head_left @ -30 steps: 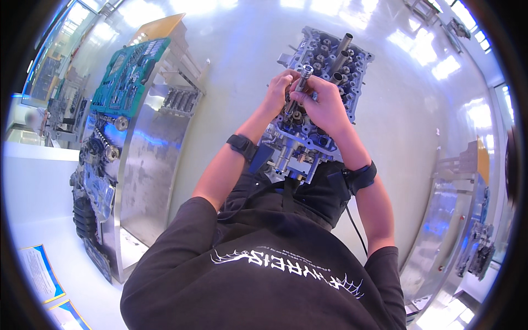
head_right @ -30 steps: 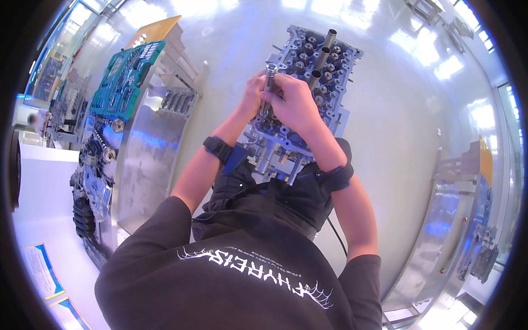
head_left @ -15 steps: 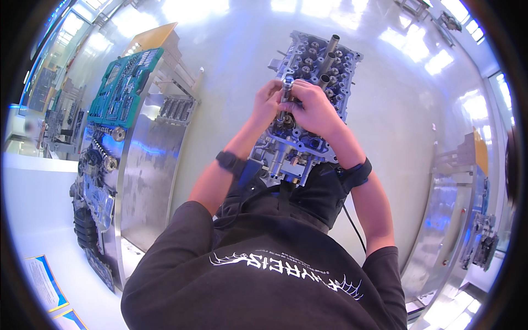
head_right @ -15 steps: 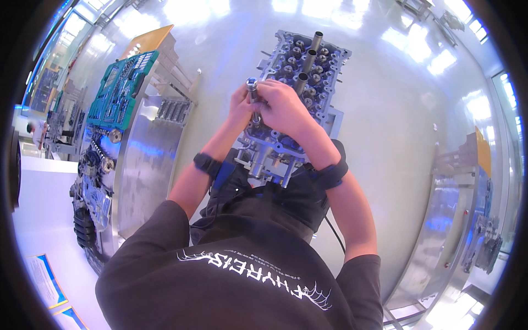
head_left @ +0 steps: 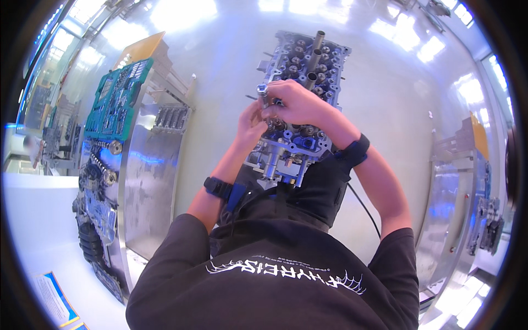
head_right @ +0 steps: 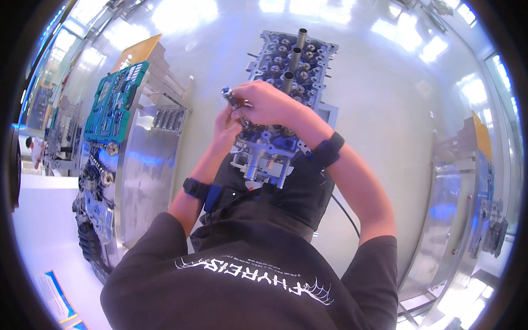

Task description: Inserting small metal components into a cylinder head.

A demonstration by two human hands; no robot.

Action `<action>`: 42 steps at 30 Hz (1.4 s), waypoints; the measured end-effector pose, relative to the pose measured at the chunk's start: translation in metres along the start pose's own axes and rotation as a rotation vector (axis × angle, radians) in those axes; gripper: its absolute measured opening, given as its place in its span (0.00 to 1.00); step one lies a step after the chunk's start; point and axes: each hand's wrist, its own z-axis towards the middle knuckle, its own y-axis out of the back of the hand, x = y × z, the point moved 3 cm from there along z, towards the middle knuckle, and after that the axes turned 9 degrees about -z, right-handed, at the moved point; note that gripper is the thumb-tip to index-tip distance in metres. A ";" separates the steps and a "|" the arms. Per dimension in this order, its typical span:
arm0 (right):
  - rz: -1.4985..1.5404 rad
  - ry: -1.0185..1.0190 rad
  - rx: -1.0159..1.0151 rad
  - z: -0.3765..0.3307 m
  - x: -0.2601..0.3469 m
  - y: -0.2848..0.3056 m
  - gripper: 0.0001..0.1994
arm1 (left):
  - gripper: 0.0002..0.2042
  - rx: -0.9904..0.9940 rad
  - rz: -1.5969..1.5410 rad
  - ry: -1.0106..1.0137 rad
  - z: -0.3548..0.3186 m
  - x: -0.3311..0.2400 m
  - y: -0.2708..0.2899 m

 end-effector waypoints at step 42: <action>0.279 -0.125 0.280 -0.002 -0.012 -0.012 0.12 | 0.10 0.089 0.342 0.182 -0.008 -0.021 0.007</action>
